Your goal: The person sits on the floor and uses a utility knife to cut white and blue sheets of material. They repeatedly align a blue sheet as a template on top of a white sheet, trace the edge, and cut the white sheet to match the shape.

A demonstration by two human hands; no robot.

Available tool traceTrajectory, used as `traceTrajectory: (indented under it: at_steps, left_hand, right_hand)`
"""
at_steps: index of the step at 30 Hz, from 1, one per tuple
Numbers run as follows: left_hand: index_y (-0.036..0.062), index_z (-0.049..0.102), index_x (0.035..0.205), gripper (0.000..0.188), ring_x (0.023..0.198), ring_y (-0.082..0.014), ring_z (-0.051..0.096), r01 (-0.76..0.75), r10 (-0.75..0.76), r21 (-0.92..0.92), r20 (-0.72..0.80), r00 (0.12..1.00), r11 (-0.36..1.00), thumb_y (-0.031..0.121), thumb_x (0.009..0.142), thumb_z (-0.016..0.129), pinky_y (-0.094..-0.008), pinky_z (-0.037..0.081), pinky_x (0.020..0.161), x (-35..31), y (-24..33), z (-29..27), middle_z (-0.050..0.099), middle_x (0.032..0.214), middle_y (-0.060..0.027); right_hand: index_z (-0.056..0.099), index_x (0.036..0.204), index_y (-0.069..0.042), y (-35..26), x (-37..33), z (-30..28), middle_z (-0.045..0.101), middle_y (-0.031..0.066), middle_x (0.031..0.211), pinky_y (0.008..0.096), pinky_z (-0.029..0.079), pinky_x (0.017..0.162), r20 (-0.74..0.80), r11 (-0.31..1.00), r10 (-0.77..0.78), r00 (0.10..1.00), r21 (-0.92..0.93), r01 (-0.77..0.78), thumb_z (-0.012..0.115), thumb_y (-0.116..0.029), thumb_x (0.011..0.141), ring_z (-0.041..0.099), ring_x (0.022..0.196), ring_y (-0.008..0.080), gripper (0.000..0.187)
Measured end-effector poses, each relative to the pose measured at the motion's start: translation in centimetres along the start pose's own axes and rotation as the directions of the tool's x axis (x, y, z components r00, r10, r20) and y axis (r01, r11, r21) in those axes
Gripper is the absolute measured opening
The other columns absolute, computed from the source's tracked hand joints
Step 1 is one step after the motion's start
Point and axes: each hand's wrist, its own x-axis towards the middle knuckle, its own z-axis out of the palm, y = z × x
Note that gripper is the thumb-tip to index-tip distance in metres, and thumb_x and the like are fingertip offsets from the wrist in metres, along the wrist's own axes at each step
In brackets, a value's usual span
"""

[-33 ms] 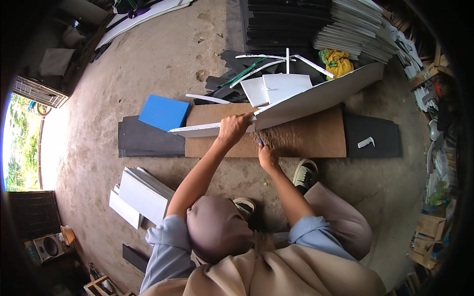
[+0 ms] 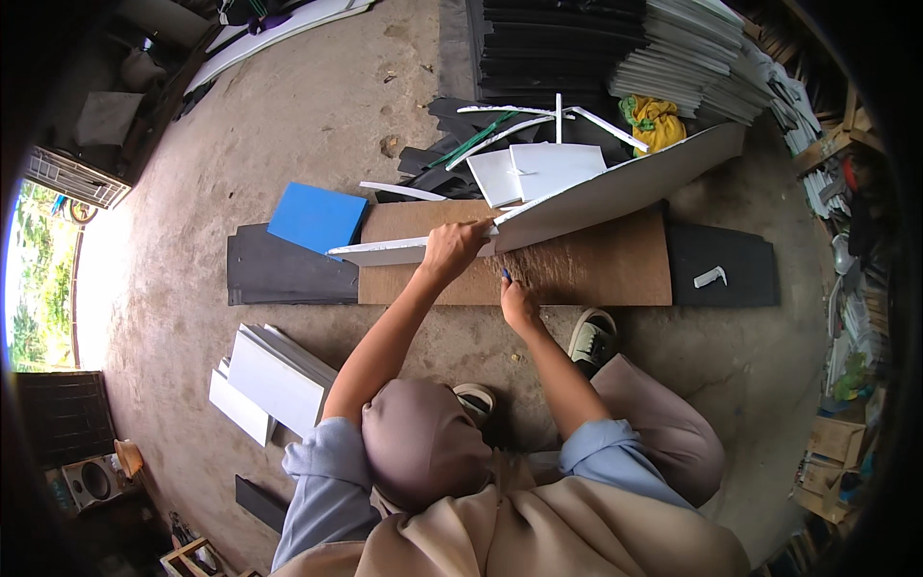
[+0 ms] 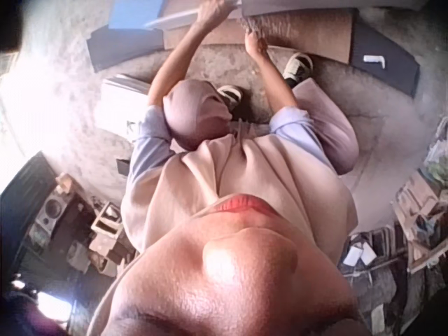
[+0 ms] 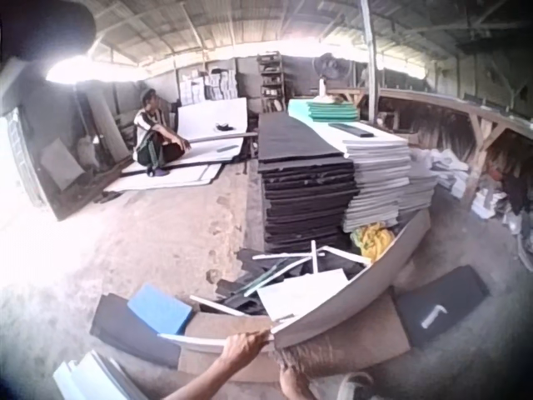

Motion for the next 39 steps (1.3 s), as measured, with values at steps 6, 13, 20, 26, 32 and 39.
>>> traceTrajectory:
  at_steps: [6, 13, 20, 26, 32, 39]
  left_hand:
    - [0.0197, 0.055, 0.104, 0.028, 0.064, -0.0283, 0.06, -0.019, 0.018, 0.04, 0.028, 0.999, 0.999, 0.027, 0.077, 0.056, -0.0367, 0.047, 0.051, -0.2, -0.4, -0.3, 0.062, 0.076, -0.0098]
    - [0.019, 0.053, 0.105, 0.027, 0.064, -0.0285, 0.06, 0.01, -0.008, 0.042, -0.054, 0.999, 0.999, 0.027, 0.079, 0.054, -0.038, 0.047, 0.049, -0.7, 0.2, 0.7, 0.061, 0.076, -0.0093]
    - [0.0156, 0.053, 0.105, 0.028, 0.065, -0.0301, 0.06, 0.003, -0.005, 0.095, 0.015, 1.0, 0.995, 0.025, 0.078, 0.055, -0.039, 0.047, 0.051, -1.7, -1.9, 1.2, 0.061, 0.074, -0.0116]
    - [0.0053, 0.052, 0.088, 0.02, 0.069, -0.0335, 0.057, -0.089, 0.043, -0.115, -0.359, 0.932, 0.989, 0.02, 0.076, 0.058, -0.04, 0.046, 0.057, -4.4, -2.1, -8.3, 0.058, 0.071, -0.014]
    - [0.0074, 0.06, 0.093, 0.022, 0.073, -0.031, 0.06, -0.022, -0.203, -0.402, -0.507, 0.838, 0.915, 0.014, 0.072, 0.061, -0.0349, 0.047, 0.063, -6.7, -0.9, -16.2, 0.061, 0.08, -0.0154]
    - [0.0054, 0.059, 0.093, 0.025, 0.071, -0.0291, 0.061, -0.144, -0.151, -0.413, -0.602, 0.784, 0.899, 0.015, 0.071, 0.064, -0.0336, 0.047, 0.064, -7.3, 2.9, -19.5, 0.062, 0.078, -0.0165]
  right_hand:
    - [0.059, 0.08, 0.001, -1.7, 0.6, -0.5, 0.061, 0.021, 0.073, 0.0434, 0.049, 0.061, -0.009, 1.0, -0.002, 1.0, 0.004, 0.002, 0.038, -0.036, 0.087, 0.06, 0.069, 0.0355, 0.043]
    - [0.061, 0.081, 0.0, -1.2, -0.6, -0.2, 0.059, 0.0253, 0.075, 0.0453, 0.048, 0.065, 0.03, 0.997, 0.04, 0.999, 0.072, -0.042, 0.036, -0.037, 0.087, 0.059, 0.072, 0.0392, 0.045]
    - [0.061, 0.081, 0.001, -0.3, -0.1, -0.9, 0.06, 0.0243, 0.079, 0.0431, 0.049, 0.062, 0.076, 0.997, 0.016, 0.997, -0.073, -0.01, 0.035, -0.039, 0.087, 0.06, 0.071, 0.0366, 0.048]
    - [0.053, 0.093, 0.001, 0.3, 1.1, -7.5, 0.052, 0.0134, 0.059, 0.0357, 0.041, 0.039, 0.42, 0.951, 0.196, 0.886, 0.138, -0.276, 0.03, -0.042, 0.088, 0.049, 0.042, 0.022, 0.049]
    - [0.044, 0.066, -0.003, -1.0, 0.3, -17.5, 0.045, 0.0087, 0.051, 0.0354, 0.041, 0.036, 0.433, 0.947, 0.049, 0.9, 0.266, -0.18, 0.032, -0.045, 0.088, 0.047, 0.037, 0.0209, 0.049]
    - [0.049, 0.071, 0.001, -5.3, -2.9, -31.9, 0.051, 0.0128, 0.065, 0.0356, 0.042, 0.058, -0.502, 0.825, -0.408, 0.763, 0.154, 0.543, 0.046, -0.045, 0.083, 0.053, 0.062, 0.0278, 0.047]
